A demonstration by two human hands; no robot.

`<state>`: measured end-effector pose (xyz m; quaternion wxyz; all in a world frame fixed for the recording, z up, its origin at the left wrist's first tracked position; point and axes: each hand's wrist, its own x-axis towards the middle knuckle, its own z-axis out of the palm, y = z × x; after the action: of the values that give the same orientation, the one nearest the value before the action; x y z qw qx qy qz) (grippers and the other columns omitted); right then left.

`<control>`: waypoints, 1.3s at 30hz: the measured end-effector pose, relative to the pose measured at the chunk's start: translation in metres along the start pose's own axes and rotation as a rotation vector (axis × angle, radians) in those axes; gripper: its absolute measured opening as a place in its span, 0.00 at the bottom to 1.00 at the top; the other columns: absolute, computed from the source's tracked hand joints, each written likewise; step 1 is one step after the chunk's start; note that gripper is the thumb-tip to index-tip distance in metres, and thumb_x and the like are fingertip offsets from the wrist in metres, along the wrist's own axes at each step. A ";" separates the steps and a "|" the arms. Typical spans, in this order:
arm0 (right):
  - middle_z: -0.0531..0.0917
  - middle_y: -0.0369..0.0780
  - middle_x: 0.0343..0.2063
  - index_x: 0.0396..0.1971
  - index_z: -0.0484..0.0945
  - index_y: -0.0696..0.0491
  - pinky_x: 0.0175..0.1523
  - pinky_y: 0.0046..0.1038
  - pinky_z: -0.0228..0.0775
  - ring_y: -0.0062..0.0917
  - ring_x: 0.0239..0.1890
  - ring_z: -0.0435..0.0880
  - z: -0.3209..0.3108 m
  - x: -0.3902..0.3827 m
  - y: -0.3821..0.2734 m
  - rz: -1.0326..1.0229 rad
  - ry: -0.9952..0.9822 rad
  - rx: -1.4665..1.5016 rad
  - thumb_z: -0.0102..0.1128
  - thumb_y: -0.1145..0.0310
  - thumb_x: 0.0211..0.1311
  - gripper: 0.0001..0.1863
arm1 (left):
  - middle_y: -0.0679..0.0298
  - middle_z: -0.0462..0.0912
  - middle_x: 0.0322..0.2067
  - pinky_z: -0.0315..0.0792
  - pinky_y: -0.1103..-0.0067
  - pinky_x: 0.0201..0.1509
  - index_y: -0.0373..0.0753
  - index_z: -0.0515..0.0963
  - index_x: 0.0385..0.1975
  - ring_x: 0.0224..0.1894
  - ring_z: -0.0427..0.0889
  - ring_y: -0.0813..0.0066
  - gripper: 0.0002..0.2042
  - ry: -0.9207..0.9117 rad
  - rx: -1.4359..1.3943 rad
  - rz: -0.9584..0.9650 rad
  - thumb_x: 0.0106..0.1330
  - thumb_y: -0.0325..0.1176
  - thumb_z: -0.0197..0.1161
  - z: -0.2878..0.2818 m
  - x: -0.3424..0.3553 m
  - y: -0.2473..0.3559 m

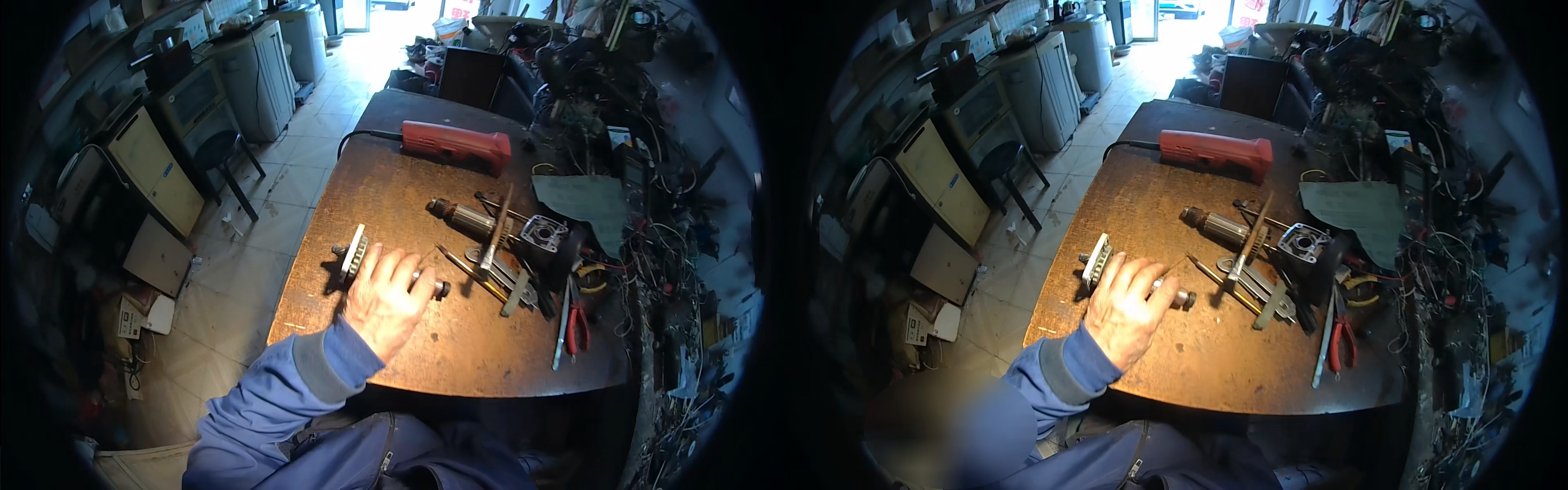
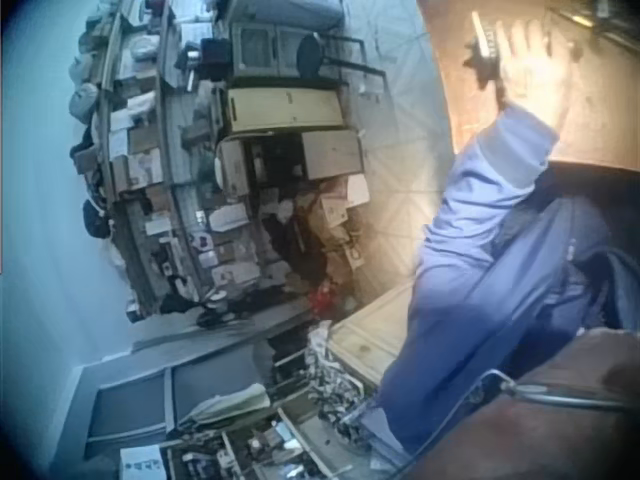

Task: The person disassembles a cylindrical electrical component on a workbench, removes a small internal part, and reassembles the unit using a screwdriver and pliers. The person rotates and inspects the component throughout the process.

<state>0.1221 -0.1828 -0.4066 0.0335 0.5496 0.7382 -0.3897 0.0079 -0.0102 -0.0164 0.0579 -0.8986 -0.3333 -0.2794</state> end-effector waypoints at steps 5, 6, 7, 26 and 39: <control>0.85 0.53 0.30 0.35 0.82 0.54 0.41 0.47 0.76 0.51 0.36 0.85 -0.008 -0.030 -0.002 -0.108 0.168 0.008 0.61 0.64 0.66 0.08 | 0.51 0.81 0.47 0.71 0.60 0.64 0.34 0.79 0.51 0.52 0.79 0.52 0.19 -0.013 0.076 0.071 0.58 0.24 0.61 0.004 0.004 -0.015; 0.84 0.53 0.30 0.35 0.82 0.54 0.41 0.47 0.76 0.51 0.36 0.85 -0.016 -0.042 -0.004 -0.132 0.209 0.018 0.61 0.64 0.67 0.08 | 0.51 0.81 0.45 0.72 0.62 0.62 0.34 0.79 0.51 0.50 0.79 0.52 0.18 -0.052 0.039 0.078 0.59 0.24 0.60 0.002 0.009 -0.016; 0.84 0.53 0.30 0.35 0.82 0.54 0.41 0.47 0.76 0.51 0.36 0.85 -0.027 -0.054 -0.010 -0.193 0.273 0.030 0.61 0.64 0.67 0.08 | 0.52 0.81 0.41 0.74 0.63 0.57 0.34 0.78 0.49 0.48 0.79 0.51 0.16 -0.122 0.039 0.102 0.60 0.25 0.61 -0.001 0.015 -0.018; 0.82 0.46 0.29 0.33 0.82 0.57 0.36 0.38 0.76 0.44 0.31 0.84 -0.450 -0.172 -0.099 -0.291 1.012 -0.177 0.71 0.77 0.52 0.08 | 0.53 0.82 0.41 0.77 0.70 0.46 0.30 0.78 0.47 0.41 0.82 0.60 0.16 -0.091 0.154 0.144 0.58 0.26 0.62 -0.005 0.026 -0.016; 0.71 0.41 0.23 0.29 0.78 0.56 0.26 0.36 0.68 0.36 0.22 0.76 -0.416 -0.143 -0.100 -0.345 1.077 -0.330 0.71 0.79 0.49 0.10 | 0.56 0.83 0.40 0.78 0.70 0.44 0.30 0.80 0.48 0.38 0.83 0.63 0.19 -0.184 0.137 0.156 0.54 0.27 0.67 -0.012 0.040 -0.027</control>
<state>0.2527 -0.0498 0.0042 -0.3250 0.5295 0.7809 0.0646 0.0106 0.0300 0.0131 0.1098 -0.9375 -0.2846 -0.1672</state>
